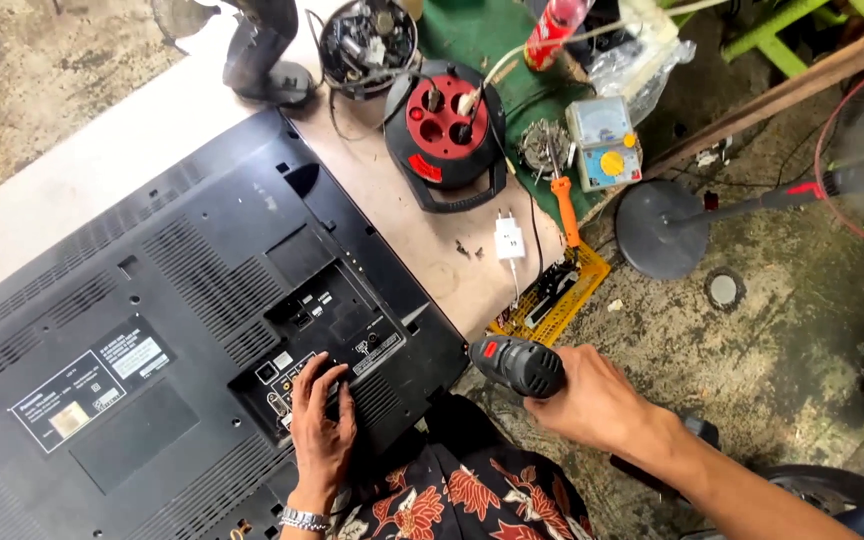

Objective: Using a power drill to remove screws from the back cover of a television set for repair.

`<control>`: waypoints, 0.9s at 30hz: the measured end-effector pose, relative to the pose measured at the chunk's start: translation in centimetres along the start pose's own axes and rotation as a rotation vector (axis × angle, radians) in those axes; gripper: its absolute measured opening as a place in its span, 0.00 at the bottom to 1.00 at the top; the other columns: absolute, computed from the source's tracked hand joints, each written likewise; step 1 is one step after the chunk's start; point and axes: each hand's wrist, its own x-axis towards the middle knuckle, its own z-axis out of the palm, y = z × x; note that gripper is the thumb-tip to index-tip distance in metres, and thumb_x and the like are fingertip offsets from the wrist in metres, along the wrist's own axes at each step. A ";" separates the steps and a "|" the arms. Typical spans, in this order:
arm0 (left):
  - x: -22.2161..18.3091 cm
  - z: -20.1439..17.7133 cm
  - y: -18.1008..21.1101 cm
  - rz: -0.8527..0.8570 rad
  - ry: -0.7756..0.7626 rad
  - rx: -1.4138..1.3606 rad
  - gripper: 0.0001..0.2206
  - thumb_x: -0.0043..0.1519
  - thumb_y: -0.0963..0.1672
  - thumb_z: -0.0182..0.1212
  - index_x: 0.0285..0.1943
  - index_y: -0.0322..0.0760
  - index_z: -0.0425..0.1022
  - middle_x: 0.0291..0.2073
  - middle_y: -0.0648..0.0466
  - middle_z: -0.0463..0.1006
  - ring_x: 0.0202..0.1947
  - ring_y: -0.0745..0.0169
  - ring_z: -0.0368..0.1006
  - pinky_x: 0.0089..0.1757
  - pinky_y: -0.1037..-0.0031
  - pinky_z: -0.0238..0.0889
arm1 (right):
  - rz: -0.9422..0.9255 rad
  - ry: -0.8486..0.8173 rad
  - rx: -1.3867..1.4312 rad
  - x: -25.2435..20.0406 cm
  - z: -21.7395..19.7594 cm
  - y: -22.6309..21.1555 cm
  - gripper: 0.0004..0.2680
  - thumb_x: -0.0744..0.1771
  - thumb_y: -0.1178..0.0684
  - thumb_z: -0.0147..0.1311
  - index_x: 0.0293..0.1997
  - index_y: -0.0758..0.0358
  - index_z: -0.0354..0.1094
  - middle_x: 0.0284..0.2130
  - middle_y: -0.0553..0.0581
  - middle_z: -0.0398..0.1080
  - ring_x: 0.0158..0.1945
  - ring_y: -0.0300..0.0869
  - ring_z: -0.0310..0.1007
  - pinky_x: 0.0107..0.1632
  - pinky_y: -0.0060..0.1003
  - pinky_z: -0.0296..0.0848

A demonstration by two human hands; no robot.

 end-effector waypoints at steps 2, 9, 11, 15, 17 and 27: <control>-0.2 -0.2 0.0 0.000 -0.004 -0.013 0.13 0.63 0.38 0.58 0.57 0.38 0.73 0.63 0.46 0.70 0.65 0.48 0.67 0.61 0.56 0.66 | -0.013 -0.007 0.053 0.1 -0.1 0.1 0.20 0.64 0.59 0.62 0.62 0.66 0.63 0.37 0.66 0.78 0.24 0.45 0.80 0.37 0.30 0.91; 5.5 4.2 4.5 0.368 -0.331 -0.073 0.20 0.64 0.48 0.59 0.62 0.35 0.72 0.60 0.44 0.74 0.63 0.43 0.68 0.61 0.54 0.61 | -0.027 0.015 0.023 -0.4 0.5 0.1 0.20 0.63 0.60 0.60 0.63 0.62 0.64 0.35 0.63 0.77 0.25 0.42 0.78 0.33 0.29 0.87; 7.9 8.6 5.2 0.578 -0.805 0.124 0.40 0.52 0.60 0.70 0.69 0.39 0.64 0.66 0.42 0.69 0.67 0.43 0.63 0.67 0.50 0.48 | -0.005 0.026 0.032 -0.5 0.6 -0.1 0.20 0.64 0.60 0.60 0.62 0.64 0.64 0.42 0.62 0.78 0.29 0.42 0.83 0.39 0.29 0.90; 10.0 12.8 5.3 0.688 -1.081 0.340 0.34 0.51 0.59 0.72 0.61 0.42 0.72 0.49 0.51 0.79 0.52 0.51 0.74 0.66 0.52 0.51 | 0.030 0.025 0.012 -0.1 1.3 0.6 0.15 0.64 0.60 0.58 0.57 0.63 0.67 0.38 0.59 0.78 0.28 0.41 0.80 0.38 0.29 0.89; 9.9 14.4 3.9 0.749 -1.071 0.294 0.23 0.54 0.56 0.71 0.45 0.39 0.76 0.30 0.55 0.78 0.32 0.58 0.74 0.45 0.66 0.69 | -0.081 0.071 -0.006 0.9 2.5 2.3 0.17 0.63 0.60 0.61 0.59 0.66 0.66 0.38 0.63 0.79 0.26 0.43 0.84 0.36 0.29 0.92; 11.1 13.0 4.3 0.669 -1.098 0.202 0.16 0.55 0.51 0.72 0.32 0.35 0.76 0.27 0.51 0.76 0.29 0.57 0.73 0.32 0.68 0.70 | -0.054 0.063 0.092 -0.5 2.2 1.9 0.16 0.62 0.61 0.62 0.55 0.59 0.71 0.36 0.59 0.81 0.26 0.41 0.85 0.36 0.26 0.91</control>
